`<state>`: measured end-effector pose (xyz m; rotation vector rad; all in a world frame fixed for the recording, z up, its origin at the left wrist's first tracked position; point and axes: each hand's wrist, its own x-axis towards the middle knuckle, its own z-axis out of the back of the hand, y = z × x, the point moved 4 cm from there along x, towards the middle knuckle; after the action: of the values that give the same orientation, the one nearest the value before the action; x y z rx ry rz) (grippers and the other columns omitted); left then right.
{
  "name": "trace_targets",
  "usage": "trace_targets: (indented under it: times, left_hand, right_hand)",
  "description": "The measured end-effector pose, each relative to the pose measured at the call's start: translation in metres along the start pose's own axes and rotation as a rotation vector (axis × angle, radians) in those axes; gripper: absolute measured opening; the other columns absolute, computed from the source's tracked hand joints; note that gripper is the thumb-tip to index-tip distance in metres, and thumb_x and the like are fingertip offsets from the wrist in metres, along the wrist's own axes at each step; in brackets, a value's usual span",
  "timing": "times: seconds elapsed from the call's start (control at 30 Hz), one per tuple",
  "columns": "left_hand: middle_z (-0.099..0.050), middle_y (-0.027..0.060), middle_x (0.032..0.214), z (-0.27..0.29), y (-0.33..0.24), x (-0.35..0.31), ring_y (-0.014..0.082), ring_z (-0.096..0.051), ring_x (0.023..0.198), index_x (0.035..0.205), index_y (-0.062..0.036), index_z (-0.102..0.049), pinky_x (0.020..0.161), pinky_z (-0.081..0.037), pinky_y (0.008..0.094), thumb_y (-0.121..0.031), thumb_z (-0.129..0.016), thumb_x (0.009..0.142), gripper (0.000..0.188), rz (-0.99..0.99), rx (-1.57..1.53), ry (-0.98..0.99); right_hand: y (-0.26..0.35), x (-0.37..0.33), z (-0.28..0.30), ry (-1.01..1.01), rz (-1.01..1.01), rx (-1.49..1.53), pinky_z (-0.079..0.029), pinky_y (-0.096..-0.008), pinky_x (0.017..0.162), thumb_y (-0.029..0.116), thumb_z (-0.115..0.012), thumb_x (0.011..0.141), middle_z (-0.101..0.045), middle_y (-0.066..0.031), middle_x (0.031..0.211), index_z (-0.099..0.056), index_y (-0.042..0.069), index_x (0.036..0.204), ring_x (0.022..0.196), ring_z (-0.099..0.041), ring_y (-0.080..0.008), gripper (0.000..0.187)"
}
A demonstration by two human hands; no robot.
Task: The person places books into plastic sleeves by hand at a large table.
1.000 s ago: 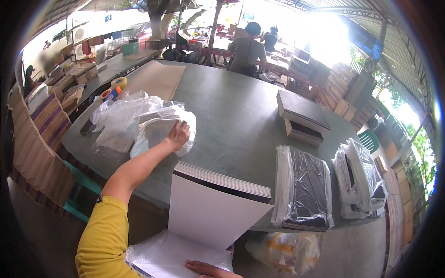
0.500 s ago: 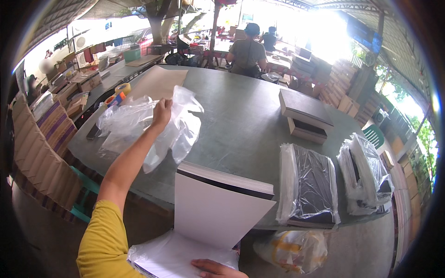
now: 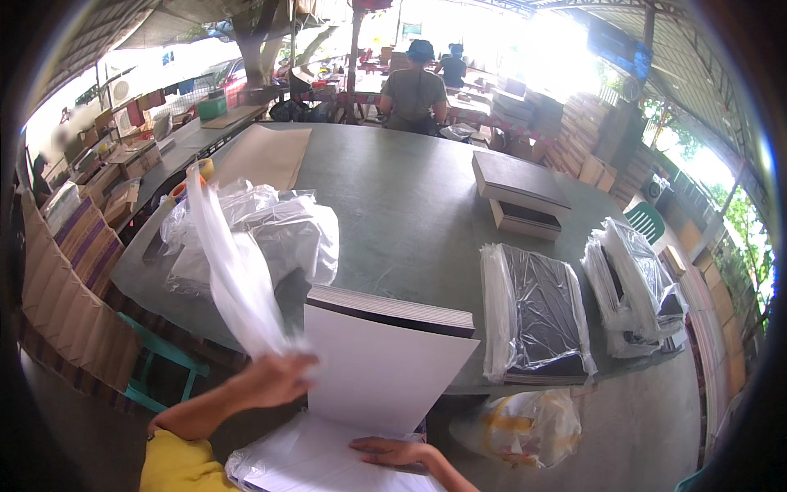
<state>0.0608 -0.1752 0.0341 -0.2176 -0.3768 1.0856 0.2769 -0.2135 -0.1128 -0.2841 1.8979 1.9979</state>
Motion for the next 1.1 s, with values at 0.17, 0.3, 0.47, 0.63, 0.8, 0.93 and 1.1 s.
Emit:
trace_targets:
  times: [0.17, 0.3, 0.47, 0.63, 0.8, 0.93, 1.1]
  left_hand:
    - [-0.059, 0.0075, 0.080, -0.040, -0.005, -0.017, 0.0298, -0.057, 0.072, 0.086, -0.0092, -0.054, 0.060, -0.043, 0.0383, -0.028, -0.047, 0.082, 0.021, -0.036, -0.219, 0.649]
    - [-0.050, 0.0014, 0.067, 0.015, -0.032, 0.041, 0.0064, -0.044, 0.064, 0.080, -0.0036, -0.053, 0.060, -0.040, 0.0227, -0.010, -0.052, 0.080, 0.007, -0.110, -0.851, 0.134]
    - [-0.046, -0.0051, 0.068, 0.037, -0.012, 0.072, 0.0021, -0.040, 0.064, 0.080, -0.0031, -0.052, 0.056, -0.036, 0.0180, -0.017, -0.047, 0.085, 0.015, 0.123, -1.054, -0.261]
    - [-0.048, -0.0056, 0.068, 0.022, 0.001, 0.070, 0.0006, -0.041, 0.061, 0.083, -0.0045, -0.054, 0.054, -0.035, 0.0161, -0.020, -0.047, 0.085, 0.017, 0.210, -1.209, -0.335]
    - [-0.045, -0.0035, 0.070, 0.019, -0.006, 0.059, 0.0040, -0.041, 0.066, 0.090, -0.0022, -0.053, 0.059, -0.036, 0.0192, -0.022, -0.053, 0.082, 0.022, 0.074, -1.319, -0.236]
    - [-0.054, 0.0000, 0.082, 0.035, -0.028, 0.047, 0.0060, -0.049, 0.076, 0.100, -0.0015, -0.052, 0.067, -0.040, 0.0216, -0.015, -0.063, 0.073, 0.032, -0.106, -0.875, -0.225]
    - [-0.055, 0.0043, 0.088, 0.009, 0.005, 0.037, 0.0082, -0.051, 0.081, 0.097, 0.0014, -0.050, 0.070, -0.041, 0.0210, -0.003, -0.058, 0.075, 0.024, 0.066, -1.325, -0.279]
  right_hand:
    - [0.069, -0.030, 0.058, -0.239, 0.004, -0.074, -0.029, -0.0326, 0.093, 0.034, -0.056, 0.078, -0.039, -0.0083, 0.123, -0.034, 0.005, 0.123, 0.113, -0.038, -0.0216, 0.059]
    - [0.114, -0.025, 0.080, -0.439, 0.621, 0.599, -0.031, -0.0348, 0.092, 0.038, -0.063, 0.071, -0.040, -0.0108, 0.120, -0.032, -0.001, 0.121, 0.111, -0.040, -0.0210, 0.071]
    - [0.135, -0.028, 0.085, -0.339, 0.631, 0.756, -0.042, -0.0305, 0.079, 0.032, -0.065, 0.071, -0.053, -0.0075, 0.097, -0.044, -0.002, 0.108, 0.089, -0.052, -0.0158, 0.054]
    - [0.136, -0.032, 0.097, -0.627, 0.547, 0.559, -0.044, -0.0274, 0.073, 0.010, -0.061, 0.074, -0.058, -0.0090, 0.089, -0.051, -0.004, 0.099, 0.082, -0.055, -0.0139, 0.031]
    - [0.143, -0.033, 0.098, -0.749, 0.583, 0.696, -0.042, -0.0198, 0.066, 0.012, -0.058, 0.078, -0.056, -0.0020, 0.079, -0.054, -0.001, 0.086, 0.075, -0.051, -0.0073, 0.016]
    - [0.144, -0.040, 0.109, -0.706, 0.640, 0.745, -0.042, -0.0210, 0.066, 0.007, -0.059, 0.076, -0.057, -0.0041, 0.080, -0.054, -0.003, 0.085, 0.073, -0.054, -0.0091, 0.014]
    - [0.154, -0.031, 0.104, -0.763, 0.423, 0.418, -0.041, -0.0208, 0.063, 0.007, -0.062, 0.074, -0.057, -0.0021, 0.072, -0.056, -0.002, 0.080, 0.068, -0.053, -0.0080, 0.013]
